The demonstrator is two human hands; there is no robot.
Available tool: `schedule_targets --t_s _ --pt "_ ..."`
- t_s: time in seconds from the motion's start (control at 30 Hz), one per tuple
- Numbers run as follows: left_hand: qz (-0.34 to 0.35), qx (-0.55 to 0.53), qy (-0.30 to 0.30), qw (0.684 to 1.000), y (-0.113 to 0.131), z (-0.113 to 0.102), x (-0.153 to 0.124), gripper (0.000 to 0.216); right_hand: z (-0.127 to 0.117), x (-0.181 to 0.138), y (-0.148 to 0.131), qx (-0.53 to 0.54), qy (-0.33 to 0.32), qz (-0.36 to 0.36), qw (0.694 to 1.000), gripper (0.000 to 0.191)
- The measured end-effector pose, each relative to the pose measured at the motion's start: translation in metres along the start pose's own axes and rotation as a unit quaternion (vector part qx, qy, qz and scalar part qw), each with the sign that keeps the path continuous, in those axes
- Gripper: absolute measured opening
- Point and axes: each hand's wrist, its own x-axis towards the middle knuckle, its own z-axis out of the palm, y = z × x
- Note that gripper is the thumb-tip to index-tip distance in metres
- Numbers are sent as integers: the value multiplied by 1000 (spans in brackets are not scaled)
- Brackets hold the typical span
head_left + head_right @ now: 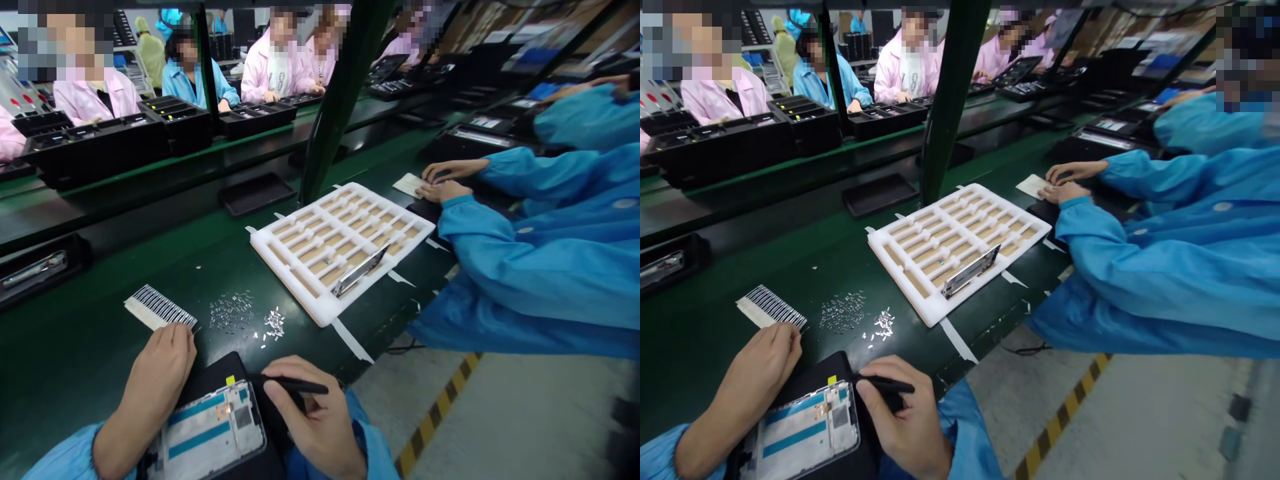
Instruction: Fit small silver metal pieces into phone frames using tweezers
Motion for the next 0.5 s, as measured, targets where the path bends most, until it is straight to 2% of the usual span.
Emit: schedule_targets --t_s 0.17,0.27,0.33,0.43,0.5 --pt "53 -21 21 998 3 -9 -15 38 -4 -1 0 27 10 13 1000 14" --pt "70 -30 52 996 1 -20 -33 34 -9 0 -9 28 -20 0 999 26" --pt "57 -58 79 994 0 -29 -49 25 -12 0 -19 24 -37 -10 999 34" --pt "-33 -202 100 974 10 -40 -68 18 -6 -3 -31 -3 -55 -16 998 29" --pt "-146 -337 90 926 25 -43 -74 27 5 -8 -34 -35 -91 -5 995 24"
